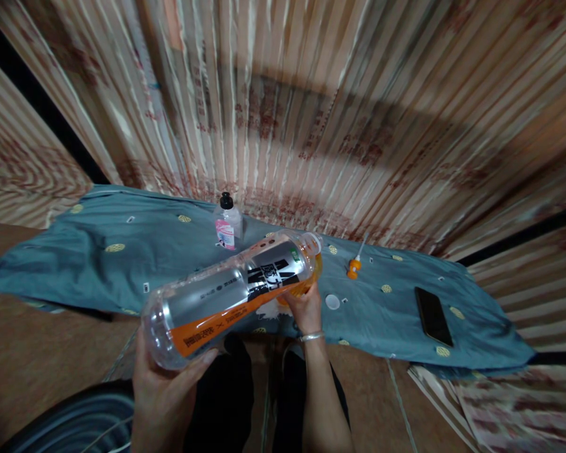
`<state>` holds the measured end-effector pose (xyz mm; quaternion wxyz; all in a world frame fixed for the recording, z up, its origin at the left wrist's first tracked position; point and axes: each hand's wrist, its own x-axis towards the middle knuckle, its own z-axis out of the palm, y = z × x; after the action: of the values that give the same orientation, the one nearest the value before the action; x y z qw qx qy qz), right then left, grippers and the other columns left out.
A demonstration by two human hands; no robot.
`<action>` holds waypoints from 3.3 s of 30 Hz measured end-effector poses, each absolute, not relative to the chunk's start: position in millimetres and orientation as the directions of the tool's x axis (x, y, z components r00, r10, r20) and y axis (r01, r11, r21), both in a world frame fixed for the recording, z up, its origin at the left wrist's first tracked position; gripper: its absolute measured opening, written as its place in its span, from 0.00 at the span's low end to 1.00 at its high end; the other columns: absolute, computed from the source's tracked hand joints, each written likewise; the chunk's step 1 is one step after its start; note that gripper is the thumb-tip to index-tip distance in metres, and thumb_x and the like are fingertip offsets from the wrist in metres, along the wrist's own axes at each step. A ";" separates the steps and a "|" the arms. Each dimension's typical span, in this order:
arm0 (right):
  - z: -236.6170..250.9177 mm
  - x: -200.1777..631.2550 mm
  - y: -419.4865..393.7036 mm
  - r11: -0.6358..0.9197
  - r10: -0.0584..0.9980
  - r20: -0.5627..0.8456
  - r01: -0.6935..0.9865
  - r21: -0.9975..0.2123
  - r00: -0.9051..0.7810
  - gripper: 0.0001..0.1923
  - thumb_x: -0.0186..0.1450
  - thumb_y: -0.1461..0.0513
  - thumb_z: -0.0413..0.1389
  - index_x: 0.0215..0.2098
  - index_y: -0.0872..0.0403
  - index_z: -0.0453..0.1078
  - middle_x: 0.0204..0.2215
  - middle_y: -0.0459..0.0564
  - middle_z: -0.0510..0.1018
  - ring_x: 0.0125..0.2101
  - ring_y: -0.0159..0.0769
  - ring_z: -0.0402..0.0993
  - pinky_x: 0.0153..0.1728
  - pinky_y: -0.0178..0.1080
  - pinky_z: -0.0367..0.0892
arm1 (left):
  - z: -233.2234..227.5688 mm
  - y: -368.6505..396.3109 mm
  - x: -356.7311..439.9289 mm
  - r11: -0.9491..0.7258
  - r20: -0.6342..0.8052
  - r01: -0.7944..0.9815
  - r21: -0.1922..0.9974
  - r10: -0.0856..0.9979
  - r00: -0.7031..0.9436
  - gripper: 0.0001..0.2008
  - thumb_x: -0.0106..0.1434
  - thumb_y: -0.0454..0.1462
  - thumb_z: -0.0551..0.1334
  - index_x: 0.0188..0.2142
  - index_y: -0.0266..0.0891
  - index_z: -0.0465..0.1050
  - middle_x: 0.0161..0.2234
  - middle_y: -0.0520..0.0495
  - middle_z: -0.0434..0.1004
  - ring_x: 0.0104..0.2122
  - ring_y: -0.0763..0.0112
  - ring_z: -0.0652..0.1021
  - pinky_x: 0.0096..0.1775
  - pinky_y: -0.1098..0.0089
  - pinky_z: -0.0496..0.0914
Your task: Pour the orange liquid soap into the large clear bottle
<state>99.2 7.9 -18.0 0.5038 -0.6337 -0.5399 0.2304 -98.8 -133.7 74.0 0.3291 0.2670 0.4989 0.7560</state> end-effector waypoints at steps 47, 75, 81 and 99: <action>-17.2 99.8 8.3 0.097 0.912 0.269 0.471 -0.877 0.311 0.27 0.46 0.47 0.69 0.36 0.50 0.67 0.32 0.52 0.83 0.33 0.47 0.81 0.35 0.45 0.77 | 73.0 -132.3 -98.3 -0.271 0.044 -0.261 0.926 0.768 -0.639 0.43 0.39 0.34 0.81 0.56 0.45 0.72 0.52 0.43 0.79 0.46 0.55 0.83 0.45 0.62 0.79; -15.4 99.4 7.7 0.073 0.919 0.225 0.419 -0.905 0.325 0.26 0.44 0.51 0.69 0.35 0.50 0.65 0.31 0.51 0.83 0.33 0.47 0.81 0.34 0.44 0.77 | 73.6 -132.5 -97.6 -0.332 0.116 -0.241 0.912 0.772 -0.624 0.42 0.42 0.31 0.81 0.57 0.44 0.72 0.51 0.44 0.82 0.44 0.59 0.85 0.43 0.69 0.79; -16.8 99.5 8.3 0.102 0.915 0.264 0.457 -0.884 0.306 0.23 0.47 0.52 0.68 0.35 0.49 0.65 0.30 0.51 0.83 0.32 0.45 0.81 0.32 0.41 0.76 | 74.5 -132.3 -98.6 -0.333 0.122 -0.233 0.914 0.772 -0.624 0.41 0.42 0.31 0.81 0.56 0.44 0.72 0.50 0.44 0.82 0.44 0.59 0.85 0.43 0.69 0.79; -20.9 100.6 9.3 0.140 0.915 0.295 0.471 -0.871 0.274 0.26 0.49 0.49 0.67 0.40 0.52 0.68 0.33 0.54 0.84 0.33 0.45 0.81 0.33 0.41 0.76 | 76.4 -134.6 -98.1 -0.313 0.111 -0.222 0.923 0.772 -0.626 0.41 0.43 0.33 0.81 0.57 0.44 0.71 0.50 0.44 0.81 0.45 0.59 0.84 0.43 0.68 0.79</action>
<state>100.6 9.3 -20.9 0.5052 -0.6178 -0.5611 0.2198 -98.1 -134.6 76.4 0.3272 0.2823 0.4862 0.7595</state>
